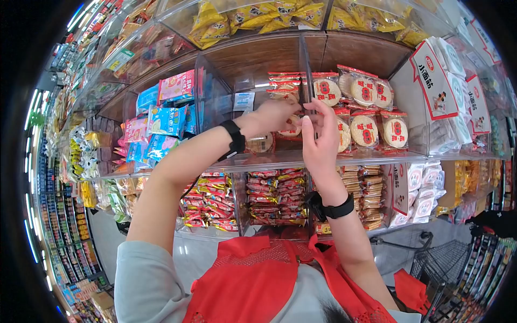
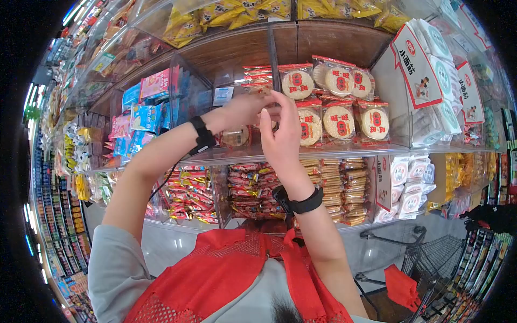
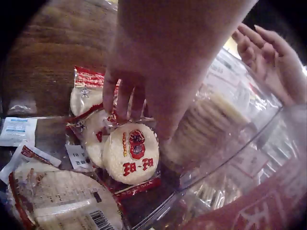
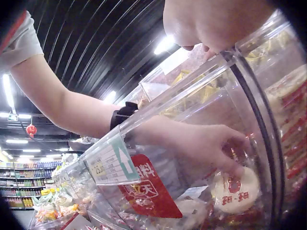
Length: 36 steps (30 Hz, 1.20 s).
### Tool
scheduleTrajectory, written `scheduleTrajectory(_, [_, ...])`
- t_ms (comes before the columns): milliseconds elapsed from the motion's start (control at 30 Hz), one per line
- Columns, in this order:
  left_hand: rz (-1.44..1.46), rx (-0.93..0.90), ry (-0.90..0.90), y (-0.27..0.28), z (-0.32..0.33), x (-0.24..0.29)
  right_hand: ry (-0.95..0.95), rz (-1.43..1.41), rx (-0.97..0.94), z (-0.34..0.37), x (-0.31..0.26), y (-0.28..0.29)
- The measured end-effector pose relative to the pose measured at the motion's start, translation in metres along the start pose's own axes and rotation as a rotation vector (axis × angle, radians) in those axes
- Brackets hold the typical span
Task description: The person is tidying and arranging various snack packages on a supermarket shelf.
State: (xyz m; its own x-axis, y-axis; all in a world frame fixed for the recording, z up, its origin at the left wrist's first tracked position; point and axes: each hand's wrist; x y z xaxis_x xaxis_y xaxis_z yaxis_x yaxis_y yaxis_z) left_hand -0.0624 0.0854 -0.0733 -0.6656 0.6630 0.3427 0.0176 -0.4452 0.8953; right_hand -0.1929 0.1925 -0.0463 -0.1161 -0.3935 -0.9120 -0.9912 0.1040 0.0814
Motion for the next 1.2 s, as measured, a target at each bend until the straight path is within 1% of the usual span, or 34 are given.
scheduleTrajectory(33, [0.021, -0.005, -0.061, -0.009, -0.005, -0.002, -0.013, -0.013, -0.002, 0.0, -0.002, 0.0])
scheduleTrajectory(67, [0.015, 0.116, -0.124, -0.034, -0.022, -0.019, -0.012, -0.009, -0.001, 0.0, -0.002, 0.0])
scheduleTrajectory(100, [0.016, 0.117, -0.13, -0.036, -0.026, -0.02, -0.008, -0.011, 0.002, 0.0, -0.001, 0.0])
scheduleTrajectory(167, [-0.137, -0.053, -0.147, -0.039, -0.031, -0.024, -0.004, -0.013, 0.011, 0.0, 0.001, 0.0])
scheduleTrajectory(200, [-0.1, -0.105, -0.141, -0.04, -0.031, -0.025, -0.006, -0.018, 0.009, 0.0, 0.002, 0.001])
scheduleTrajectory(233, [-0.102, -0.108, -0.144, -0.037, -0.031, -0.029, -0.007, -0.024, 0.007, 0.001, 0.002, 0.001])
scheduleTrajectory(300, [0.05, -0.23, -0.213, -0.03, -0.03, -0.041, -0.002, -0.031, 0.013, 0.0, 0.001, 0.001])
scheduleTrajectory(333, [-0.018, -0.305, -0.017, 0.003, -0.013, -0.019, 0.004, -0.038, 0.014, 0.0, 0.0, 0.001])
scheduleTrajectory(367, [-0.02, -0.309, -0.018, 0.023, -0.006, -0.012, 0.001, -0.04, 0.018, 0.0, -0.001, 0.001])
scheduleTrajectory(433, [0.04, -0.422, 0.159, 0.046, 0.008, -0.013, 0.007, -0.029, 0.01, 0.0, -0.002, 0.001])
scheduleTrajectory(467, [0.047, -0.401, 0.092, 0.046, 0.012, -0.024, 0.008, -0.035, 0.007, 0.0, -0.002, 0.0])
scheduleTrajectory(500, [0.047, -0.4, 0.098, 0.046, 0.019, -0.028, -0.008, -0.039, 0.008, 0.0, -0.001, 0.0])
scheduleTrajectory(567, [0.248, -0.405, 0.15, 0.045, 0.027, -0.034, -0.022, -0.042, 0.005, 0.0, 0.0, 0.0])
scheduleTrajectory(600, [0.323, -0.515, 0.322, 0.051, 0.029, -0.032, -0.018, -0.045, 0.007, 0.0, 0.0, 0.0])
scheduleTrajectory(633, [0.323, -0.515, 0.321, 0.046, 0.029, -0.039, -0.014, -0.048, 0.011, 0.0, 0.001, 0.0])
scheduleTrajectory(700, [0.733, -0.474, 0.452, 0.033, 0.028, -0.052, 0.008, -0.038, 0.013, 0.0, 0.004, 0.0])
scheduleTrajectory(733, [0.733, -0.475, 0.451, 0.027, 0.026, -0.054, 0.031, -0.031, 0.012, 0.0, 0.005, -0.001])
scheduleTrajectory(800, [0.896, -0.45, 0.536, 0.015, 0.021, -0.053, 0.019, -0.009, 0.011, 0.0, 0.003, 0.0])
scheduleTrajectory(833, [0.897, -0.45, 0.536, 0.006, 0.019, -0.054, 0.006, 0.014, 0.009, 0.0, 0.002, 0.0])
scheduleTrajectory(900, [1.053, -0.572, 0.586, -0.009, 0.017, -0.047, -0.006, 0.007, 0.011, 0.0, 0.001, 0.0])
scheduleTrajectory(933, [0.96, -0.57, 0.666, -0.013, 0.014, -0.038, -0.019, 0.0, 0.015, 0.001, 0.0, 0.0])
scheduleTrajectory(967, [0.96, -0.573, 0.662, -0.011, 0.008, -0.034, -0.02, 0.004, 0.016, 0.001, -0.002, 0.0])
scheduleTrajectory(1033, [0.65, -0.639, 0.753, -0.005, 0.0, -0.026, -0.055, -0.052, 0.011, 0.0, -0.005, 0.0])
scheduleTrajectory(1067, [0.648, -0.642, 0.749, -0.007, -0.001, -0.027, -0.056, -0.05, 0.015, 0.0, -0.004, 0.002])
scheduleTrajectory(1133, [0.224, -0.299, 0.363, -0.02, 0.001, -0.038, -0.017, 0.054, -0.043, 0.0, -0.001, 0.003])
scheduleTrajectory(1167, [0.016, -0.126, 0.17, -0.025, 0.002, -0.044, -0.018, 0.052, -0.043, 0.0, 0.0, 0.002])
scheduleTrajectory(1200, [0.016, -0.127, 0.174, -0.021, 0.003, -0.038, -0.021, 0.009, -0.013, 0.001, 0.0, 0.0])
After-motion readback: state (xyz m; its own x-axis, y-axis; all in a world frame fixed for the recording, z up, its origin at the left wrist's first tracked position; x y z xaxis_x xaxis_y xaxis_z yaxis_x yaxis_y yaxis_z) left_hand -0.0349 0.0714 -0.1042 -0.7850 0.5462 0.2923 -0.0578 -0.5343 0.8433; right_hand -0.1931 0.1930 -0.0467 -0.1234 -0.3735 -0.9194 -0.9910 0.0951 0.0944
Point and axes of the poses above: each hand's wrist, its own z-axis away from the middle knuckle, its own y-axis out of the back of the hand, x = y × z, and after that the axes turned 9 degrees about -x, right-handed
